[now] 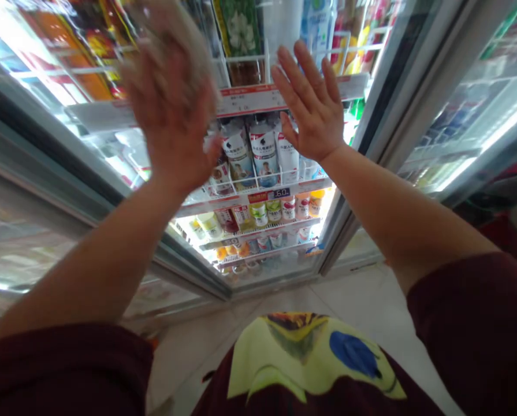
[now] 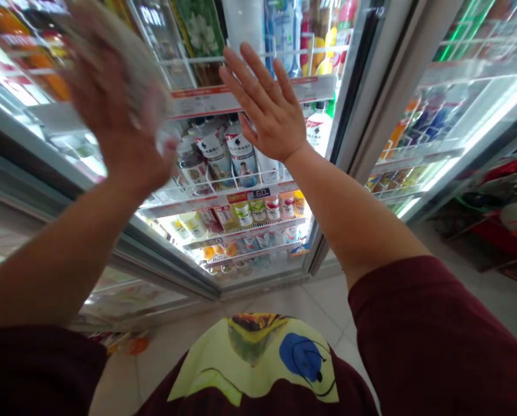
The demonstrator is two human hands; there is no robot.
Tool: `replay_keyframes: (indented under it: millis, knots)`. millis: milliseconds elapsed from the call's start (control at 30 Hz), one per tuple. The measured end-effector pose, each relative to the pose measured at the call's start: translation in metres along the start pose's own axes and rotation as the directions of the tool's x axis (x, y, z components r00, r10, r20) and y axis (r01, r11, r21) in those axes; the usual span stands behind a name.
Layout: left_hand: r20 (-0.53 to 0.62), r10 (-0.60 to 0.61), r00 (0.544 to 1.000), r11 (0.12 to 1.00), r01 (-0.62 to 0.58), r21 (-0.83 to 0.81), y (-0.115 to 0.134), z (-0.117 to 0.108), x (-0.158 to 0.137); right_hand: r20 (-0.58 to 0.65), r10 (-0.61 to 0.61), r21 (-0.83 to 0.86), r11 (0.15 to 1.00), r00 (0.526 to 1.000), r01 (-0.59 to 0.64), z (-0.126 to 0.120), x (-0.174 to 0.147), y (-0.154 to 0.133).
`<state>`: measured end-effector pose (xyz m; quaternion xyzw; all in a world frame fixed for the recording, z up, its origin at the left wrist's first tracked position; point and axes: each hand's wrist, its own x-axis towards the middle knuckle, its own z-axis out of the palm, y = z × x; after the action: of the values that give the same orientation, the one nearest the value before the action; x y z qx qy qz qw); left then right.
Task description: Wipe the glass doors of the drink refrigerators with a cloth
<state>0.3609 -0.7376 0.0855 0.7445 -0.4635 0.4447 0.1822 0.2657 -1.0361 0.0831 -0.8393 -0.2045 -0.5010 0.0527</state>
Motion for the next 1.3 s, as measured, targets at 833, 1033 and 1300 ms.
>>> replay_keyframes:
  millis: [833,1033,1300]
  knots:
    - [-0.147,0.029,0.989,0.842,0.055,0.536,-0.045,-0.061,-0.013,0.104,0.112,-0.256,0.963,0.988,-0.082,-0.002,0.001,-0.006]
    - [0.607,0.340,0.718,0.888,-0.459,0.045,-0.006,-0.010,-0.075,0.095,0.047,-0.310,0.951,0.994,-0.015,-0.001,0.000,-0.005]
    - [-0.124,0.110,0.986,0.860,-0.032,0.508,-0.030,-0.064,0.023,0.100,0.071,-0.262,0.964,0.992,-0.042,0.001,-0.001,-0.003]
